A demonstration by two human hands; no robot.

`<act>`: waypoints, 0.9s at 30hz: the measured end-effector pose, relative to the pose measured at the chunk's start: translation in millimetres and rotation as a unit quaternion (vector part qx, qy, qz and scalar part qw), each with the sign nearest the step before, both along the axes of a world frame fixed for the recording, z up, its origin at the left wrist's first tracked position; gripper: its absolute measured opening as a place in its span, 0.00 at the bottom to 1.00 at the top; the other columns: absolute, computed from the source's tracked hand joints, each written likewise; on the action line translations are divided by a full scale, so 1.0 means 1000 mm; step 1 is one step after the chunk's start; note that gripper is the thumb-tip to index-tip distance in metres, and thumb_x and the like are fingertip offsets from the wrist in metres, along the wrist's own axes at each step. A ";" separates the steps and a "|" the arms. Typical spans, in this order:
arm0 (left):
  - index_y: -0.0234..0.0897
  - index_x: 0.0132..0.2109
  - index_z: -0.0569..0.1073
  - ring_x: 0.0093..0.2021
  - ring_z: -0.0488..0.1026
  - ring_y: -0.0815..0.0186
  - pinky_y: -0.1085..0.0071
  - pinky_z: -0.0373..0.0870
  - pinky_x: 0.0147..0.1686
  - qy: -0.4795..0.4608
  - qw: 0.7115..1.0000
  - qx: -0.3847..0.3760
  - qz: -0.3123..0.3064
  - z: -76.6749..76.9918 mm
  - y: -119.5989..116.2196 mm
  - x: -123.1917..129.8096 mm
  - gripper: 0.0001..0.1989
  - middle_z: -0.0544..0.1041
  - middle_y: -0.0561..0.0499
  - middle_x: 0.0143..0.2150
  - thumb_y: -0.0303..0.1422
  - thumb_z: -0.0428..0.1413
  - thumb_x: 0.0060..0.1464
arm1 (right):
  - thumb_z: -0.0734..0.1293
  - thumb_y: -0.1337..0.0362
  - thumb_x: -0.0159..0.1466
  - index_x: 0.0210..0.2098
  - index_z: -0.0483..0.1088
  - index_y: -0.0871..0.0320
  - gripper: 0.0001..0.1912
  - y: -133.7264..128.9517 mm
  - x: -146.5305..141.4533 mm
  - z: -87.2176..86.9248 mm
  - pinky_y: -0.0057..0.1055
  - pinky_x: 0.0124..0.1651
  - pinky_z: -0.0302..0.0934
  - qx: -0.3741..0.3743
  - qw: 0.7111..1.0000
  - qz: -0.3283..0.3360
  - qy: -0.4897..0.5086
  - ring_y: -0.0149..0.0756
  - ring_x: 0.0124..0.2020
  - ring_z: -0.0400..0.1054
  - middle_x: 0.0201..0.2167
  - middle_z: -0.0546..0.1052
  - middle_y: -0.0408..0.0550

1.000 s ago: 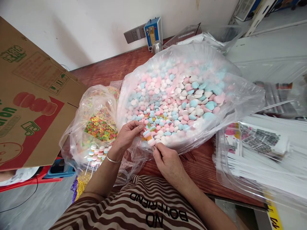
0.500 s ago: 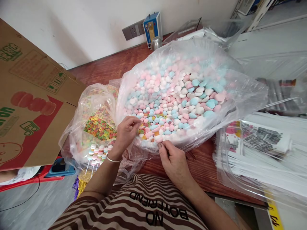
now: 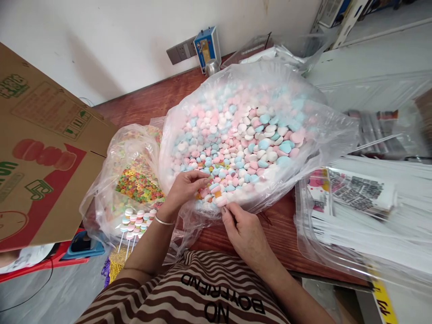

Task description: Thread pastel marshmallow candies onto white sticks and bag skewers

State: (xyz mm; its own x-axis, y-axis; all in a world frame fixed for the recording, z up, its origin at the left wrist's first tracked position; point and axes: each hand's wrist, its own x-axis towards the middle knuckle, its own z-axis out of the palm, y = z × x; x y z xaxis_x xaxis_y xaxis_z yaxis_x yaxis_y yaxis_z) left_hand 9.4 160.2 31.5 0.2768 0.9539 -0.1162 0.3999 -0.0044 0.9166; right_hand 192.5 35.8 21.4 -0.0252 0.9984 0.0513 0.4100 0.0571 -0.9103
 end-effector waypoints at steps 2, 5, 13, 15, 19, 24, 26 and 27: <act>0.37 0.36 0.83 0.30 0.76 0.65 0.69 0.72 0.32 -0.109 0.990 -0.084 0.021 0.003 -0.003 -0.003 0.13 0.82 0.50 0.30 0.41 0.68 0.49 | 0.59 0.59 0.72 0.28 0.65 0.55 0.16 0.000 -0.001 -0.001 0.27 0.28 0.53 -0.006 1.000 0.010 -0.001 0.30 0.22 0.60 0.21 0.67 0.38; 0.35 0.34 0.82 0.26 0.74 0.68 0.71 0.71 0.29 -0.185 0.972 -0.137 0.042 0.006 -0.006 -0.005 0.17 0.80 0.51 0.27 0.43 0.72 0.41 | 0.59 0.59 0.72 0.28 0.64 0.55 0.16 0.001 -0.003 -0.002 0.27 0.28 0.53 -0.008 1.000 0.017 -0.001 0.29 0.22 0.59 0.20 0.66 0.37; 0.34 0.33 0.80 0.26 0.76 0.69 0.73 0.73 0.30 -0.198 0.968 -0.144 0.060 0.002 -0.006 -0.006 0.18 0.81 0.51 0.27 0.41 0.73 0.40 | 0.57 0.59 0.72 0.29 0.65 0.55 0.16 0.000 -0.004 0.001 0.27 0.29 0.53 -0.011 1.000 0.020 0.001 0.30 0.23 0.62 0.22 0.69 0.39; 0.34 0.34 0.80 0.25 0.76 0.69 0.72 0.74 0.30 -0.192 0.969 -0.142 0.058 0.003 -0.007 -0.005 0.18 0.81 0.51 0.27 0.42 0.73 0.41 | 0.57 0.59 0.72 0.29 0.64 0.55 0.16 0.000 -0.003 0.000 0.28 0.29 0.52 -0.011 1.000 0.009 -0.018 0.31 0.23 0.61 0.21 0.69 0.40; 0.34 0.35 0.80 0.30 0.79 0.67 0.72 0.76 0.34 -0.170 0.976 -0.102 0.091 0.009 -0.010 -0.003 0.17 0.81 0.51 0.28 0.42 0.72 0.43 | 0.57 0.59 0.71 0.28 0.63 0.54 0.16 0.000 0.000 0.001 0.30 0.28 0.48 -0.021 0.996 -0.025 -0.080 0.32 0.21 0.59 0.20 0.68 0.41; 0.35 0.36 0.79 0.33 0.80 0.67 0.74 0.76 0.34 -0.219 0.965 -0.130 0.057 0.014 -0.016 0.000 0.18 0.83 0.50 0.33 0.42 0.72 0.45 | 0.57 0.59 0.72 0.27 0.61 0.54 0.16 -0.001 0.002 0.008 0.29 0.29 0.51 -0.016 0.999 0.025 -0.015 0.31 0.23 0.61 0.21 0.68 0.39; 0.36 0.37 0.78 0.33 0.81 0.67 0.74 0.75 0.33 -0.247 0.956 -0.150 0.056 0.014 -0.017 0.002 0.18 0.83 0.50 0.35 0.42 0.72 0.44 | 0.57 0.60 0.72 0.27 0.61 0.54 0.16 -0.002 0.001 0.010 0.28 0.29 0.51 -0.014 0.999 0.037 0.003 0.30 0.23 0.60 0.22 0.67 0.39; 0.36 0.37 0.78 0.34 0.81 0.67 0.74 0.75 0.33 -0.257 0.952 -0.156 0.058 0.014 -0.017 0.003 0.18 0.83 0.50 0.35 0.42 0.72 0.45 | 0.57 0.60 0.72 0.28 0.62 0.54 0.16 -0.002 0.001 0.010 0.28 0.29 0.51 -0.015 0.999 0.041 0.011 0.30 0.23 0.60 0.22 0.67 0.38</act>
State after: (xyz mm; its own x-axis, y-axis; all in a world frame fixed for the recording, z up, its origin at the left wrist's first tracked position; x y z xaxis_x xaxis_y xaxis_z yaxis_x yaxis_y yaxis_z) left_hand 12.5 142.9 45.4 0.2679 0.9227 -0.2773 -0.1200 0.3176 0.9406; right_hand 193.3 33.4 31.9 -0.1057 0.9941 0.0234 0.3858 0.0627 -0.9204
